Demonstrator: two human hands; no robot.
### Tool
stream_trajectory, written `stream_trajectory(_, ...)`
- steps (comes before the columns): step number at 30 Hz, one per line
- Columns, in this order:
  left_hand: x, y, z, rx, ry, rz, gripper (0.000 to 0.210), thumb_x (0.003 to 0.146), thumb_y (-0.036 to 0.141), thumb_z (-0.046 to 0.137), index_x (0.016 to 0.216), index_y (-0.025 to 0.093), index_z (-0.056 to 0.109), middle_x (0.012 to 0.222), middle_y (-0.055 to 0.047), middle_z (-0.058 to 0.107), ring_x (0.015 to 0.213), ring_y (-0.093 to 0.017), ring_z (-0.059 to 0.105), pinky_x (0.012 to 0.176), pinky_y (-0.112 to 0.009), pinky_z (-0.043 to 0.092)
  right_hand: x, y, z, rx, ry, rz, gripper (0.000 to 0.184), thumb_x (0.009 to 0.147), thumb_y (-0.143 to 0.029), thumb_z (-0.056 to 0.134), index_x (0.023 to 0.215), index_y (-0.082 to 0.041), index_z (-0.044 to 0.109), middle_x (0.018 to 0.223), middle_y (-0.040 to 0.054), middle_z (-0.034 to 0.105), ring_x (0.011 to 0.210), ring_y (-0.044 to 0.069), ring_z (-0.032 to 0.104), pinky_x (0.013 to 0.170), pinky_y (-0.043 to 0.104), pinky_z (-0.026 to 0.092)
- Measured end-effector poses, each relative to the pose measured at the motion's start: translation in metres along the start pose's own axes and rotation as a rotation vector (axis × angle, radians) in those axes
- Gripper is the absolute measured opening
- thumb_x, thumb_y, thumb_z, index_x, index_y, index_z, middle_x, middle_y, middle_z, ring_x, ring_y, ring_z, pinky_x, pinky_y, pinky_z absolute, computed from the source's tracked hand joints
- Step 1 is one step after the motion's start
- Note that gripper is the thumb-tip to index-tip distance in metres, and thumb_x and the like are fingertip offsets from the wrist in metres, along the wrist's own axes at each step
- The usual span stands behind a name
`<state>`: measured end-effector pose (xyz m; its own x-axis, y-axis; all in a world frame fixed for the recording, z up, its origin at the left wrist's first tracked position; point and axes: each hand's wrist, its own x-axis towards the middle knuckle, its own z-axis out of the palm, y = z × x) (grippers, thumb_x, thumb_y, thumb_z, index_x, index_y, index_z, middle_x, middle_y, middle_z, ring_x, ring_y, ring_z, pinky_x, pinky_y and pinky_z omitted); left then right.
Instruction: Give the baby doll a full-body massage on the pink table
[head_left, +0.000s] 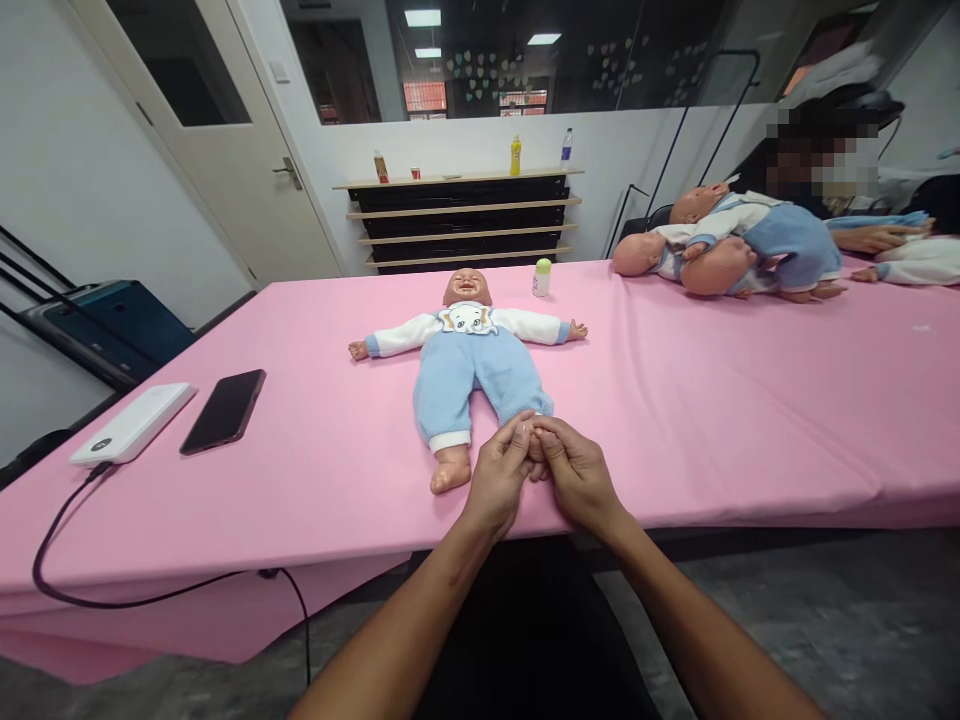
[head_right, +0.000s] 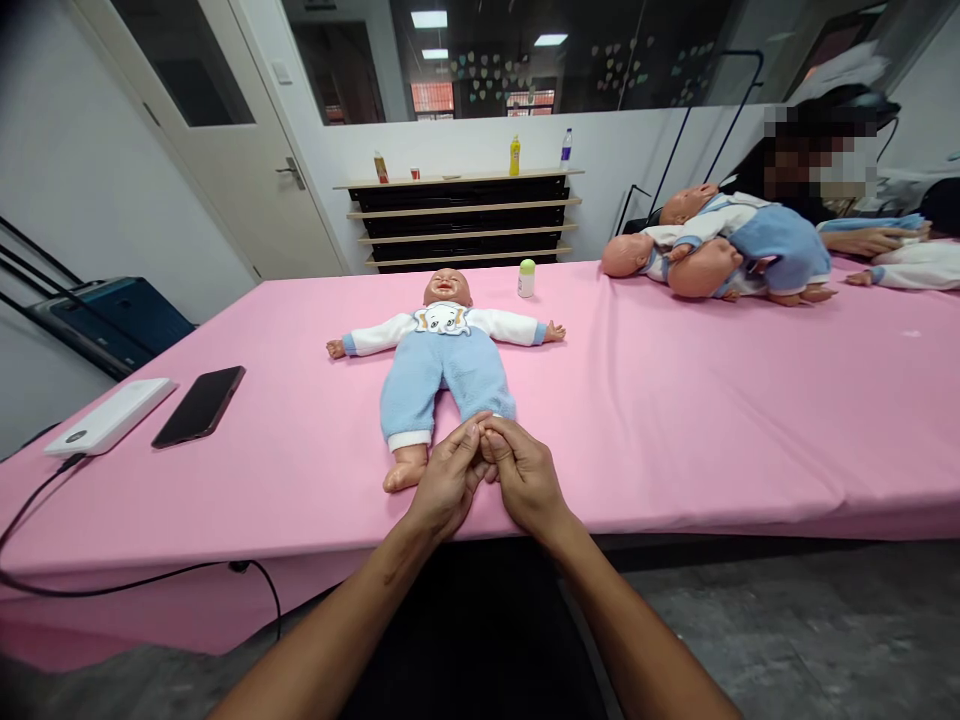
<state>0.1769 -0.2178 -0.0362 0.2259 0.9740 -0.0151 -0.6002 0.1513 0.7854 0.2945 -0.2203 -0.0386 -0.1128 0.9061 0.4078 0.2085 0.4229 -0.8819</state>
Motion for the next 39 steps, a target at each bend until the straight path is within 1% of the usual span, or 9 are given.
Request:
stream_trajectory(3, 0.001, -0.001, -0.001, -0.039, 0.034, -0.014, 0.04, 0.091, 0.039, 0.057, 0.123, 0.016, 0.061, 0.109, -0.011, 0.066, 0.092, -0.016, 0.063, 0.076, -0.025, 0.051, 0.001, -0.002, 0.0, -0.092, -0.021, -0.087, 0.032, 0.096, -0.029, 0.049, 0.126, -0.025, 0.057, 0.114, 0.0063, 0.062, 0.089, 0.017, 0.063, 0.081, 0.032, 0.054)
stream_trajectory(6, 0.002, -0.002, -0.002, -0.087, 0.073, -0.024, 0.04, 0.094, 0.041, 0.052, 0.122, 0.016, 0.062, 0.127, -0.014, 0.06, 0.112, -0.02, 0.06, 0.091, -0.028, 0.049, 0.002, -0.004, -0.001, -0.161, -0.03, -0.174, 0.032, 0.095, -0.025, 0.051, 0.125, -0.026, 0.059, 0.121, 0.0067, 0.059, 0.113, 0.02, 0.057, 0.098, 0.036, 0.047)
stream_trajectory(12, 0.001, -0.001, -0.003, -0.095, 0.073, -0.051, 0.047, 0.094, 0.044, 0.05, 0.129, 0.014, 0.058, 0.132, -0.017, 0.059, 0.117, -0.024, 0.059, 0.094, -0.034, 0.05, 0.002, -0.007, 0.0, -0.12, 0.021, -0.115, 0.027, 0.097, -0.029, 0.046, 0.118, -0.024, 0.063, 0.107, 0.0055, 0.064, 0.087, 0.016, 0.063, 0.077, 0.03, 0.053)
stream_trajectory(17, 0.001, -0.001, -0.004, -0.058, 0.057, -0.049, 0.045, 0.094, 0.044, 0.051, 0.127, 0.016, 0.061, 0.134, -0.015, 0.057, 0.117, -0.024, 0.059, 0.094, -0.034, 0.05, 0.001, -0.006, 0.002, -0.074, 0.058, 0.003, 0.027, 0.097, -0.037, 0.046, 0.109, -0.023, 0.065, 0.083, 0.0028, 0.062, 0.055, 0.012, 0.052, 0.056, 0.027, 0.049)
stream_trajectory(20, 0.001, -0.001, -0.004, -0.074, 0.052, -0.056, 0.043, 0.093, 0.043, 0.052, 0.125, 0.017, 0.062, 0.135, -0.015, 0.056, 0.118, -0.024, 0.059, 0.097, -0.035, 0.049, 0.001, -0.004, 0.001, -0.057, 0.039, 0.048, 0.027, 0.096, -0.038, 0.047, 0.111, -0.022, 0.063, 0.086, 0.0035, 0.063, 0.06, 0.013, 0.055, 0.057, 0.026, 0.05)
stream_trajectory(25, -0.001, -0.001, -0.004, -0.119, 0.066, -0.045, 0.039, 0.093, 0.039, 0.053, 0.125, 0.019, 0.062, 0.138, -0.011, 0.055, 0.122, -0.022, 0.056, 0.101, -0.033, 0.047, 0.0, -0.003, 0.0, -0.101, 0.011, -0.02, 0.03, 0.09, -0.031, 0.057, 0.119, -0.021, 0.06, 0.107, 0.0058, 0.064, 0.096, 0.019, 0.061, 0.087, 0.031, 0.051)
stream_trajectory(31, 0.0, -0.001, -0.004, -0.072, 0.038, -0.041, 0.043, 0.093, 0.038, 0.053, 0.129, 0.016, 0.059, 0.131, -0.015, 0.059, 0.111, -0.023, 0.062, 0.091, -0.033, 0.051, 0.001, -0.008, 0.002, 0.018, 0.041, 0.07, 0.026, 0.095, -0.039, 0.05, 0.104, -0.02, 0.064, 0.079, 0.0012, 0.059, 0.056, 0.01, 0.05, 0.052, 0.024, 0.046)
stream_trajectory(36, -0.005, 0.006, 0.001, 0.043, 0.028, -0.059, 0.047, 0.092, 0.037, 0.054, 0.134, 0.017, 0.054, 0.132, -0.014, 0.058, 0.108, -0.021, 0.062, 0.088, -0.03, 0.051, 0.003, -0.011, 0.003, 0.105, 0.086, 0.066, 0.031, 0.098, -0.042, 0.043, 0.09, -0.019, 0.062, 0.068, -0.0008, 0.051, 0.052, 0.011, 0.049, 0.051, 0.024, 0.046)
stream_trajectory(39, -0.027, 0.014, 0.002, 0.34, 0.043, 0.018, 0.054, 0.089, 0.034, 0.059, 0.14, 0.022, 0.049, 0.134, -0.012, 0.057, 0.117, -0.024, 0.058, 0.099, -0.038, 0.046, 0.002, -0.011, 0.0, 0.071, 0.097, 0.074, 0.025, 0.095, -0.041, 0.048, 0.099, -0.02, 0.062, 0.076, 0.0011, 0.059, 0.062, 0.013, 0.057, 0.058, 0.025, 0.051)
